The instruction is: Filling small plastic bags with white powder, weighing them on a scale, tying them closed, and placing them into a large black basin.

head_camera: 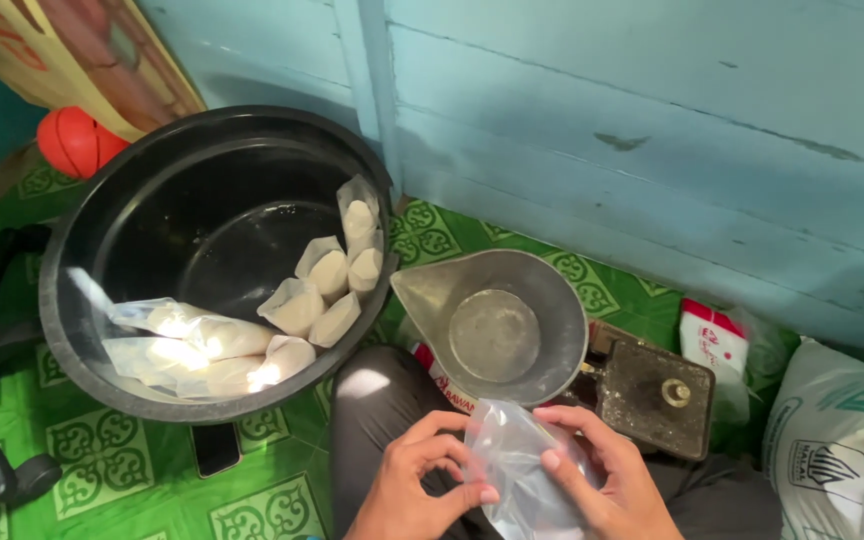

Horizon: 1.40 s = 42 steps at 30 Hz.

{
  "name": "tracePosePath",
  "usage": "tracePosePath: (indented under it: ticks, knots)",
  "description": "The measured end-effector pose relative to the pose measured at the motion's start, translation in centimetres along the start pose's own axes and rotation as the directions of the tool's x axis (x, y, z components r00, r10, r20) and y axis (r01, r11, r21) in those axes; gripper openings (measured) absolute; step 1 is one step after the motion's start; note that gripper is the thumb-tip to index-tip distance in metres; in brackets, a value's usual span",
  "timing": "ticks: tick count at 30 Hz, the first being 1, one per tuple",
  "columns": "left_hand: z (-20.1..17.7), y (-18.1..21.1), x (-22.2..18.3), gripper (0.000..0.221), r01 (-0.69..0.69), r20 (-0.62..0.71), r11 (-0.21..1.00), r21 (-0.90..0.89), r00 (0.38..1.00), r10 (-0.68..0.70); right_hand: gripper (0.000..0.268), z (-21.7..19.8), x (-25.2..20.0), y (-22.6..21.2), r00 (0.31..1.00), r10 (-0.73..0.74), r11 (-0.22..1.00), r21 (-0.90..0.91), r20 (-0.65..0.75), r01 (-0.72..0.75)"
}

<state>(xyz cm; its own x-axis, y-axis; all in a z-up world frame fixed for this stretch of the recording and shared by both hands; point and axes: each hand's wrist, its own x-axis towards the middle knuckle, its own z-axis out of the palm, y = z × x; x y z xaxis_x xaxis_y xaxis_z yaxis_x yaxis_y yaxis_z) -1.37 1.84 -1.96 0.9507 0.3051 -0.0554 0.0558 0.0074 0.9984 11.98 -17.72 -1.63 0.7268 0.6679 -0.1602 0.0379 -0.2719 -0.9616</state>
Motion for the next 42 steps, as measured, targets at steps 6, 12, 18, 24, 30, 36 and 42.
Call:
tracePosePath:
  ticks: [6,12,18,24,30,36,42]
  knots:
    - [-2.1,0.2,-0.4,0.011,0.074,-0.015,0.986,-0.148,0.997,-0.077,0.048,-0.1,0.7,-0.1,0.997,0.008,0.993,-0.12,0.083,0.002]
    - [-3.4,1.8,-0.3,0.006,0.082,-0.065,0.993,0.083,0.995,-0.077,0.051,-0.6,1.3,-2.6,0.992,-0.082,0.98,-0.176,0.094,0.098]
    - [-3.5,2.5,0.1,0.024,-0.031,0.069,0.993,0.117,0.997,0.023,0.052,-0.8,1.1,-3.3,0.988,-0.134,0.973,-0.176,0.081,0.146]
    - [-2.0,2.2,1.2,0.035,0.059,0.234,0.99,-0.131,0.972,-0.027,0.054,-0.7,0.5,-2.9,0.977,-0.17,0.981,-0.072,0.133,0.18]
    - [0.0,0.8,2.3,0.011,0.06,0.113,0.998,0.009,0.992,-0.061,0.059,-2.3,-0.5,-3.6,0.969,-0.199,0.947,-0.224,0.148,0.229]
    - [1.2,-0.7,3.1,0.018,0.229,0.06,0.969,0.089,0.97,-0.235,0.06,-4.1,-2.2,-1.6,0.987,-0.122,0.945,-0.291,0.11,0.149]
    - [2.1,-1.8,3.8,0.025,-0.133,0.218,0.986,0.104,0.97,0.107,0.029,-6.3,-4.1,-0.4,0.983,-0.074,0.978,-0.178,0.17,0.105]
